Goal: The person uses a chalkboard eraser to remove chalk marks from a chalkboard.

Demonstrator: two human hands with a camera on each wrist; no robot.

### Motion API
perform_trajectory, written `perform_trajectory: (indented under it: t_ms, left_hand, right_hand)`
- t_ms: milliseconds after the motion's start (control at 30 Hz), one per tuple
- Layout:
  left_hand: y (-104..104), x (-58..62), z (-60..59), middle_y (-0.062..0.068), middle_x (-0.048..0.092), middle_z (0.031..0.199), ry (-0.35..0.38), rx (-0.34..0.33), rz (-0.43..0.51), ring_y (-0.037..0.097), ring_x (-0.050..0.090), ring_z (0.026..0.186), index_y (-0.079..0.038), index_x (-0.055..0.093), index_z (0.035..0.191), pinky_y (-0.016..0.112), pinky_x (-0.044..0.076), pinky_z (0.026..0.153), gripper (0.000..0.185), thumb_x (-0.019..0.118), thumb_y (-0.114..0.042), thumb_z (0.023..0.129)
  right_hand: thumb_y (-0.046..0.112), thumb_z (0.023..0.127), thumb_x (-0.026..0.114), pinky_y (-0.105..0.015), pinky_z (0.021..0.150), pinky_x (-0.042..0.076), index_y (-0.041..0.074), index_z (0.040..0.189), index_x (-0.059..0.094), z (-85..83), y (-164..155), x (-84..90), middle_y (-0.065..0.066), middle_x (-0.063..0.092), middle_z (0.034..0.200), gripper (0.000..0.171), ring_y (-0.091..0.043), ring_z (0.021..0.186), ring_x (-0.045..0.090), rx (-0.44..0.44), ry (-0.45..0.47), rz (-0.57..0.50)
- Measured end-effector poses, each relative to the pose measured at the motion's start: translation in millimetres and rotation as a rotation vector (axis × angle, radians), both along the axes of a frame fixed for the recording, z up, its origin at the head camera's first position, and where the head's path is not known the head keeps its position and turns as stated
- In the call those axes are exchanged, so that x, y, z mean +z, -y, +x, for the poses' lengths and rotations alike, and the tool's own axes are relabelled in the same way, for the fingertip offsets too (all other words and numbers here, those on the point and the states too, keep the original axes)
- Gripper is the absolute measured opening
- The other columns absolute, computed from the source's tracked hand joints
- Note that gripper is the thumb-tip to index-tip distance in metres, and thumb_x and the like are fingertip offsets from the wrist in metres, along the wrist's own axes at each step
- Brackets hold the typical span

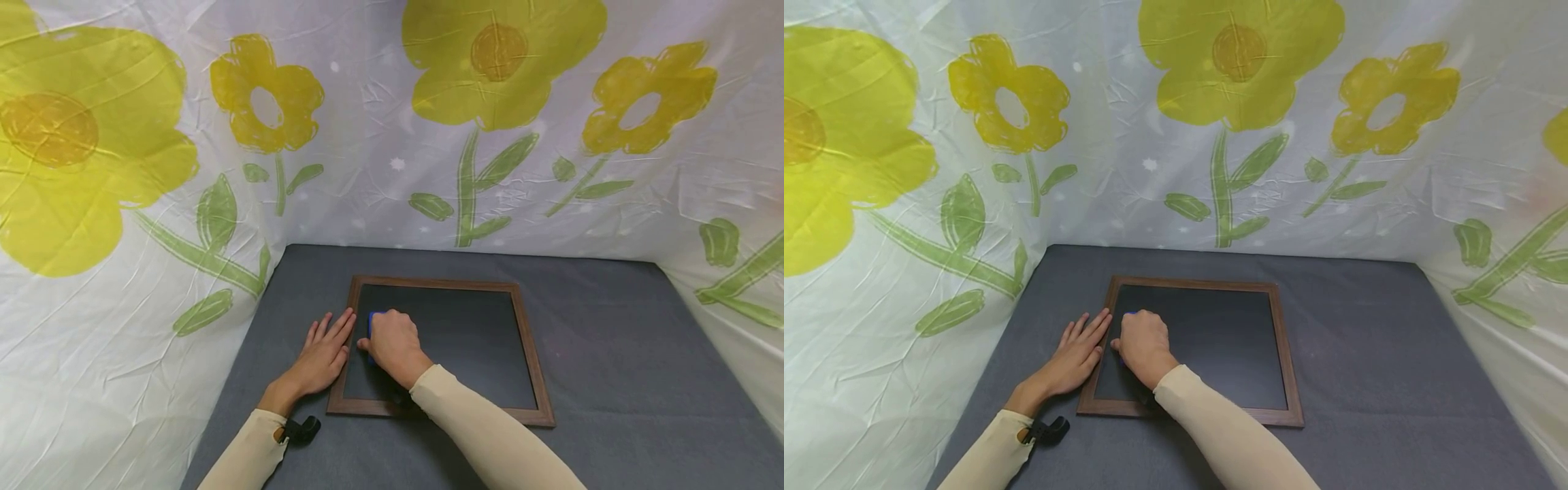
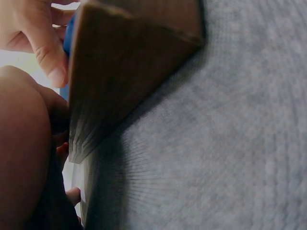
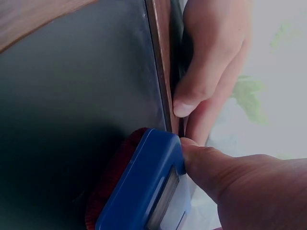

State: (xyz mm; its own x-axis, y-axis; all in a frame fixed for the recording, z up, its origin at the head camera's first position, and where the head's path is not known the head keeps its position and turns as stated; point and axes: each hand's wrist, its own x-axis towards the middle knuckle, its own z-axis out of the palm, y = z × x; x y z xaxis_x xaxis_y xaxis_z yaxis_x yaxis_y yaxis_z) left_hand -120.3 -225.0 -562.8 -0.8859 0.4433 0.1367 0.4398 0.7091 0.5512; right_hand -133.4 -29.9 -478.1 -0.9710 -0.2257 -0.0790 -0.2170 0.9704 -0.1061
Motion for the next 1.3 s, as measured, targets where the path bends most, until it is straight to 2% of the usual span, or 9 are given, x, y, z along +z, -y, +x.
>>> perform_trajectory:
  t_ms: [233,467,633,833,967,1200,1300]
  left_hand:
    - [-2.4,10.8,2.0,0.012,0.024,0.183,0.066,0.021,-0.061,0.055,0.015,0.166,-0.006,0.03,0.173,0.075,0.006,0.129,0.063,0.046,-0.015,0.114]
    - [-1.7,8.8,2.8,0.014,0.026,0.182,0.051,0.021,-0.035,0.057,0.016,0.165,-0.004,0.033,0.172,0.077,0.007,0.127,0.061,0.046,-0.016,0.114]
    - [-1.0,8.3,2.4,0.01,0.023,0.184,0.072,0.03,-0.064,0.054,0.013,0.167,-0.007,0.029,0.174,0.075,0.005,0.129,0.062,0.045,-0.016,0.115]
    - [-1.1,8.5,1.8,0.009,0.021,0.184,0.078,0.032,-0.078,0.053,0.012,0.168,-0.007,0.028,0.174,0.075,0.005,0.129,0.063,0.046,-0.015,0.114]
    - [-0.7,7.7,1.4,0.011,0.023,0.184,0.073,0.025,-0.065,0.054,0.013,0.167,-0.006,0.03,0.174,0.076,0.006,0.129,0.062,0.046,-0.015,0.114]
    - [2.9,-5.3,-2.4,0.009,0.024,0.184,0.043,0.011,-0.016,0.055,0.013,0.166,-0.009,0.032,0.174,0.077,0.005,0.127,0.062,0.046,-0.018,0.115]
    - [3.4,-7.3,-2.5,0.007,0.024,0.184,0.033,0.002,0.01,0.056,0.014,0.165,-0.011,0.032,0.174,0.078,0.004,0.127,0.061,0.045,-0.021,0.115]
  right_hand:
    - [0.062,0.093,0.079,-0.03,0.042,0.053,0.012,0.099,0.088,-1.3,8.1,-1.0,-0.005,0.075,0.073,0.052,-0.018,0.05,0.066,0.023,-0.016,0.006]
    - [0.061,0.094,0.08,-0.028,0.04,0.05,0.012,0.094,0.088,-0.1,10.8,0.3,-0.004,0.073,0.071,0.05,-0.017,0.048,0.064,0.053,-0.037,-0.022]
    - [0.059,0.094,0.08,-0.026,0.039,0.047,0.013,0.086,0.086,-0.2,10.1,-1.4,-0.002,0.068,0.065,0.047,-0.016,0.046,0.061,0.061,-0.044,-0.036]
    - [0.061,0.095,0.079,-0.026,0.038,0.046,0.013,0.088,0.087,-0.1,10.7,-1.7,-0.003,0.069,0.065,0.049,-0.016,0.045,0.06,0.058,-0.045,-0.022]
    - [0.061,0.095,0.079,-0.027,0.039,0.048,0.013,0.09,0.087,0.0,10.8,-2.2,-0.004,0.072,0.068,0.05,-0.017,0.046,0.062,0.05,-0.05,-0.021]
    - [0.061,0.093,0.08,-0.031,0.044,0.055,0.01,0.1,0.087,-0.7,7.8,-1.2,-0.009,0.079,0.081,0.052,-0.022,0.055,0.07,0.038,-0.035,-0.058]
    - [0.061,0.093,0.08,-0.031,0.047,0.057,0.009,0.104,0.087,0.2,6.0,0.1,-0.009,0.08,0.084,0.054,-0.023,0.058,0.072,0.035,-0.024,-0.064]
